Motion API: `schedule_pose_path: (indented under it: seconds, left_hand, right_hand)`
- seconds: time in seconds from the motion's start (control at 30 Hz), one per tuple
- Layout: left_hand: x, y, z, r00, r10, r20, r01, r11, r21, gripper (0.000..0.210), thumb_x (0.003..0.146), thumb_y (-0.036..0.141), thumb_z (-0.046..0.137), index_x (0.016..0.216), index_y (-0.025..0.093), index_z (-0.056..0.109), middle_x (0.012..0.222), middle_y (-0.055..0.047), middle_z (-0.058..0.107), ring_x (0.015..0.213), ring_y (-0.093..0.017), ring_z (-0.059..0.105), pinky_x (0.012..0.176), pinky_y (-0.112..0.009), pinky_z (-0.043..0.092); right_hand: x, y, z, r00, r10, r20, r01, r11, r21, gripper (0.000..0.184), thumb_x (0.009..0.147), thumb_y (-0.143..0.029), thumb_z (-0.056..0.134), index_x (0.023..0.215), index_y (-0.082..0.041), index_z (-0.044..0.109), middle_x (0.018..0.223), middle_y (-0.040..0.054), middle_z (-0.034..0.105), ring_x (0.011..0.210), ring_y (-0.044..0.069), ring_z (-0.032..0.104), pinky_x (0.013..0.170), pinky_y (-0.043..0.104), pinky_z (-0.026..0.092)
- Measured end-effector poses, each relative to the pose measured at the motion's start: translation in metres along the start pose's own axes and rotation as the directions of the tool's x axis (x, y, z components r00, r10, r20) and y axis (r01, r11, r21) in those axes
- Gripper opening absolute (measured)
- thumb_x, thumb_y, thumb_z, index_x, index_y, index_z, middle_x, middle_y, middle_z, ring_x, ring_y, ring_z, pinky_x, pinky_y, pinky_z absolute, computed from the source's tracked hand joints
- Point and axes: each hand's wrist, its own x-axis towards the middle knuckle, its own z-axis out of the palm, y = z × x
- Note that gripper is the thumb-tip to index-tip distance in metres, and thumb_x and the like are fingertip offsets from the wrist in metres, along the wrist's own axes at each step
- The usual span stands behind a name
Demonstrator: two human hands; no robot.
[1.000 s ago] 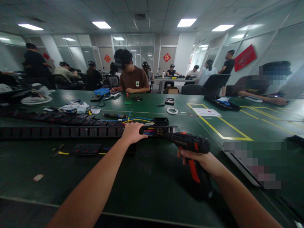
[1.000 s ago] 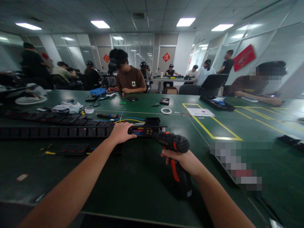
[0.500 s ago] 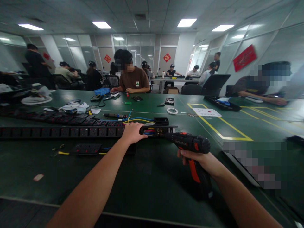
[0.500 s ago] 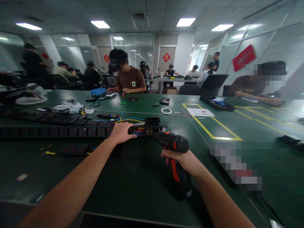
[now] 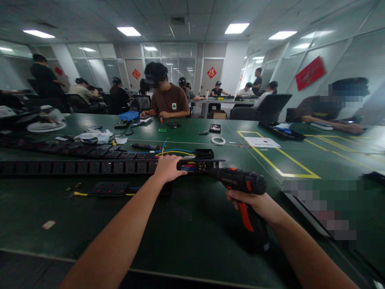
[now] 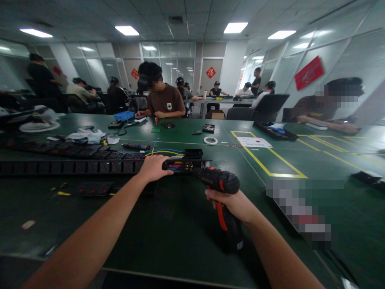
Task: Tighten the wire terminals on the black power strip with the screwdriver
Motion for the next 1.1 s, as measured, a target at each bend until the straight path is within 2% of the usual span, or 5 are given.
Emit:
schedule_pose_path:
  seconds: [0.27, 0.57, 0.97, 1.1]
  left_hand:
    - [0.0001, 0.0003, -0.0013, 1.000, -0.018, 0.014, 0.018, 1.000, -0.007, 0.072, 0.080, 0.078, 0.066, 0.133, 0.029, 0.066, 0.132, -0.010, 0.069, 0.120, -0.037, 0.061, 0.097, -0.048, 0.043]
    - [-0.0005, 0.0012, -0.0023, 1.000, -0.014, 0.014, 0.014, 1.000, -0.011, 0.072, 0.081, 0.078, 0.065, 0.134, 0.028, 0.066, 0.132, -0.010, 0.069, 0.119, -0.036, 0.061, 0.097, -0.048, 0.043]
    - [-0.0011, 0.0015, -0.0044, 0.999, -0.021, 0.025, 0.021, 1.000, -0.014, 0.072, 0.081, 0.077, 0.066, 0.135, 0.029, 0.065, 0.134, -0.010, 0.068, 0.121, -0.036, 0.060, 0.099, -0.048, 0.042]
    - [-0.0013, 0.0017, -0.0039, 1.000, -0.021, 0.021, 0.021, 1.000, -0.011, 0.072, 0.081, 0.077, 0.067, 0.135, 0.029, 0.065, 0.133, -0.010, 0.068, 0.121, -0.036, 0.060, 0.099, -0.047, 0.042]
  right_hand:
    - [-0.0024, -0.0049, 0.0027, 0.999, 0.034, -0.042, -0.035, 0.999, -0.022, 0.044, 0.074, -0.060, 0.081, 0.075, -0.018, 0.070, 0.063, 0.0012, 0.064, 0.060, 0.017, 0.056, 0.058, 0.031, 0.040]
    - [-0.0012, -0.0028, 0.0029, 1.000, 0.031, 0.003, -0.031, 0.999, 0.016, 0.044, 0.075, -0.059, 0.082, 0.074, -0.018, 0.066, 0.064, -0.0002, 0.062, 0.060, 0.017, 0.057, 0.060, 0.031, 0.044]
    - [-0.0015, -0.0037, 0.0032, 0.999, 0.042, -0.012, -0.042, 0.999, 0.028, 0.044, 0.072, -0.059, 0.084, 0.072, -0.019, 0.068, 0.062, 0.0003, 0.062, 0.059, 0.017, 0.057, 0.058, 0.031, 0.043]
    - [0.0001, 0.0002, 0.0008, 1.000, 0.024, -0.006, -0.024, 0.998, 0.055, 0.042, 0.074, -0.058, 0.084, 0.079, -0.018, 0.071, 0.069, 0.0028, 0.066, 0.062, 0.019, 0.059, 0.060, 0.033, 0.044]
